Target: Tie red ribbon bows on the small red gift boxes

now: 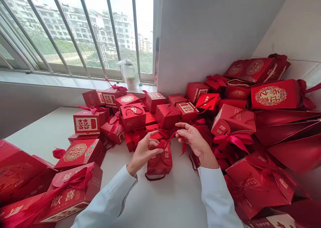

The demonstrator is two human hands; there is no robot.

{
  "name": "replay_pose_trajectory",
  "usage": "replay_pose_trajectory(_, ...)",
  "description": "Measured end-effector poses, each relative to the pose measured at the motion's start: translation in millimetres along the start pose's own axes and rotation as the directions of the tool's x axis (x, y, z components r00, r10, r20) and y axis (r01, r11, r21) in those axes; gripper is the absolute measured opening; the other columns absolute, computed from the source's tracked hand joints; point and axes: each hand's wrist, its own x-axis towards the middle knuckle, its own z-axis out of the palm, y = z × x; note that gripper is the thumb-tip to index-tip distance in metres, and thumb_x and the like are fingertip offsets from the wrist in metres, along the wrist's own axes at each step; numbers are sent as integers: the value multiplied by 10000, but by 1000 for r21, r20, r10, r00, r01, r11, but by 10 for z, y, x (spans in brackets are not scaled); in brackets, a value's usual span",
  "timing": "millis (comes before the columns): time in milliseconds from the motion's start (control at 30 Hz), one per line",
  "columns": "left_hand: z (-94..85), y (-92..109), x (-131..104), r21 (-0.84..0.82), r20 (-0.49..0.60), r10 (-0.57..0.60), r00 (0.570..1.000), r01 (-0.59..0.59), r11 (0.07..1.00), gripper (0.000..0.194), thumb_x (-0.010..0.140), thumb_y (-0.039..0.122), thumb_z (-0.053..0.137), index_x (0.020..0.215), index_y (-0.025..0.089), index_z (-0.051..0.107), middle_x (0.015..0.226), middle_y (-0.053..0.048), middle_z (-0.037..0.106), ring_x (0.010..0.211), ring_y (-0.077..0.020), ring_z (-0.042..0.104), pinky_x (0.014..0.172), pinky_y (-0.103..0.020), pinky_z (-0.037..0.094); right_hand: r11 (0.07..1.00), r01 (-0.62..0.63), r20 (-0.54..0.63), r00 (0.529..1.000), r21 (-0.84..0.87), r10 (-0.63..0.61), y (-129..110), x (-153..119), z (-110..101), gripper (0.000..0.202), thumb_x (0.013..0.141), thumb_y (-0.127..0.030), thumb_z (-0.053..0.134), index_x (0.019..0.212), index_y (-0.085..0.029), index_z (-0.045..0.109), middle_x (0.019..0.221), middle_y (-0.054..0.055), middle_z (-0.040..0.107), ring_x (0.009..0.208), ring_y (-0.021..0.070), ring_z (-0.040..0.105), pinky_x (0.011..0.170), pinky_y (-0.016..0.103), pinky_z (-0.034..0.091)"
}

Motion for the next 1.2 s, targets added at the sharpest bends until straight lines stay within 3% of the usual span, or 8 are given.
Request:
replay_pose_trajectory(133,29,14,-15,104,103,55,993,-65,992,738,643,191,757,1301,165,424,638,39,658,935,-199,634,918,-329,439,1000,13,17,1000,-3,-13,8,201,192,409,620,-263,760,966,-172,562,688,-8,663,466,63,506,482,191,401)
replay_pose_trajectory(267,88,-8,-39,183,57,35,998,-45,982,728,659,163,724,1306,191,391,779,19,707,820,-187,668,861,-331,469,998,64,137,989,-11,-62,-119,215,548,407,612,-250,764,959,-161,572,644,-31,636,459,74,517,476,200,420)
replay_pose_trajectory(367,105,-14,-57,203,1,59,998,-58,977,667,675,154,693,1280,182,415,820,3,718,801,-188,672,810,-319,490,992,125,232,966,-18,-117,-158,50,663,379,676,-272,737,998,-173,563,673,-33,633,491,92,561,490,214,448)
replay_pose_trajectory(600,91,38,-99,336,9,130,992,-125,933,192,745,184,595,921,212,665,864,-13,722,864,-197,661,789,-294,480,998,63,186,980,19,-66,122,-550,389,329,781,-299,684,1067,-211,545,820,9,658,590,105,606,544,218,466)
replay_pose_trajectory(700,110,30,-101,316,-8,122,993,-113,942,346,710,132,593,1044,222,610,828,2,731,906,-195,659,808,-292,473,999,-16,164,986,-46,23,288,-684,209,388,802,-317,666,1141,-225,502,814,2,629,632,114,590,548,220,454)
replay_pose_trajectory(833,143,12,-94,285,-12,97,995,-90,954,533,680,103,603,1188,217,493,793,15,737,963,-189,652,878,-315,441,980,-71,120,988,-188,94,442,-646,103,444,800,-415,646,1162,-218,481,689,-39,544,507,103,474,439,217,369)
replay_pose_trajectory(1000,154,37,-102,356,-17,84,996,-73,932,557,697,133,617,1223,222,456,789,23,740,995,-210,643,992,-426,320,820,56,24,998,-570,-52,369,-495,179,258,776,-437,654,873,-198,648,632,-31,547,560,116,452,511,237,349)
replay_pose_trajectory(1200,145,44,-107,386,-6,61,998,-54,921,569,715,170,628,1245,237,431,793,21,737,1014,-230,634,1014,-481,250,627,169,38,975,-760,-218,32,-339,286,212,811,-406,618,736,-210,645,626,-23,594,531,122,467,489,239,316)
